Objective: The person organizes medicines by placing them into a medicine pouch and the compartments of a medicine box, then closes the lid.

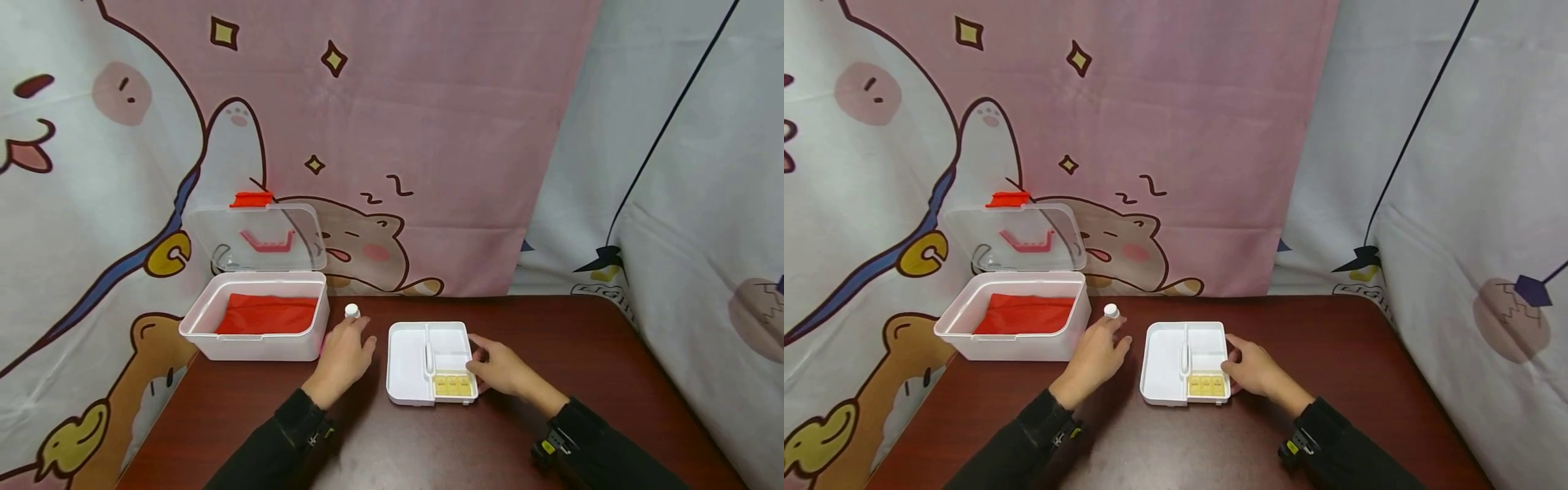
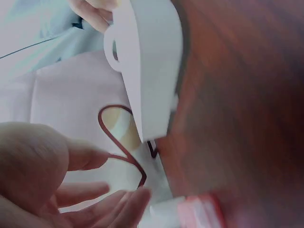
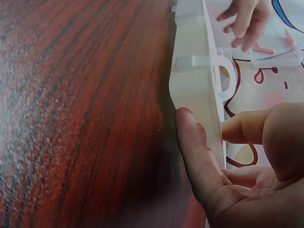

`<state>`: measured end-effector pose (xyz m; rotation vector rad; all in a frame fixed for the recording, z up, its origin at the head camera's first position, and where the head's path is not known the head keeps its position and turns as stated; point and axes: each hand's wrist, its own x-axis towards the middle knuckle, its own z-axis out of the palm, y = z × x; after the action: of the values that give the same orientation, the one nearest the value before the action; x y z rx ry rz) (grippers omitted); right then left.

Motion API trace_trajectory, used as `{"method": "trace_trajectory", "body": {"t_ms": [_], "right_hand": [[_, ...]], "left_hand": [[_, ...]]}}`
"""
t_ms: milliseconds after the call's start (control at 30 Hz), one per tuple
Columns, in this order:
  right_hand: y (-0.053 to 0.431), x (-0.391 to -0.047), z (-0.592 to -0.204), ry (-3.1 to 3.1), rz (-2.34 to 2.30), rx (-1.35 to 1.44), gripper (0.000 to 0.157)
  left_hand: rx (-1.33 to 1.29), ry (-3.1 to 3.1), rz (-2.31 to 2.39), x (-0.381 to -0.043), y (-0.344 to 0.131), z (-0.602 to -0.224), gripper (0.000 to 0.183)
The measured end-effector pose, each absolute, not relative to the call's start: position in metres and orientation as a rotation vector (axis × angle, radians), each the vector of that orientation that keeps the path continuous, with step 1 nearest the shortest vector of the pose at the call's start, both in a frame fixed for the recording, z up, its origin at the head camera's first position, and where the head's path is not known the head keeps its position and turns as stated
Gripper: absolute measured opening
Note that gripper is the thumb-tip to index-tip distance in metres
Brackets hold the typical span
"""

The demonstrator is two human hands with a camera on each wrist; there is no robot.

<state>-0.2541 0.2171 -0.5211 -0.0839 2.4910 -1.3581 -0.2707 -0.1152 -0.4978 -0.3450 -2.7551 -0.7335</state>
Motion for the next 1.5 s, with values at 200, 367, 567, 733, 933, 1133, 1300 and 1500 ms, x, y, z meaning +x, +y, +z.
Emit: {"method": "trace_trajectory", "body": {"t_ms": [200, 367, 567, 733, 933, 1133, 1300, 1500], "right_hand": [[0.218, -0.253, -0.525, 2.503, -1.341, -0.074, 0.07], [0.218, -0.252, -0.527, 2.491, -1.356, -0.068, 0.07], [0.217, -0.251, -0.529, 2.494, -1.346, -0.066, 0.071], [0.217, -0.252, -0.529, 2.5, -1.34, -0.061, 0.071], [0.216, -0.253, -0.527, 2.501, -1.336, -0.077, 0.071], [0.216, -0.255, -0.523, 2.505, -1.334, -0.08, 0.071], [0.217, -0.256, -0.522, 2.509, -1.325, -0.085, 0.071], [0.218, -0.256, -0.521, 2.513, -1.322, -0.085, 0.071]], "left_hand": [[-0.357, -2.634, -0.524, -0.291, -0.118, -0.505, 0.056], [-0.351, -2.637, -0.466, -0.308, -0.121, -0.513, 0.055], [-0.311, -2.713, -0.459, -0.322, -0.124, -0.519, 0.05], [-0.278, -2.799, -0.477, -0.331, -0.125, -0.519, 0.04], [-0.214, -2.858, -0.448, -0.337, -0.125, -0.516, 0.036], [-0.222, -2.872, -0.464, -0.339, -0.124, -0.51, 0.029], [-0.289, -2.822, -0.574, -0.34, -0.114, -0.495, 0.029], [-0.486, -2.812, -0.765, -0.336, -0.088, -0.476, 0.028]]}}
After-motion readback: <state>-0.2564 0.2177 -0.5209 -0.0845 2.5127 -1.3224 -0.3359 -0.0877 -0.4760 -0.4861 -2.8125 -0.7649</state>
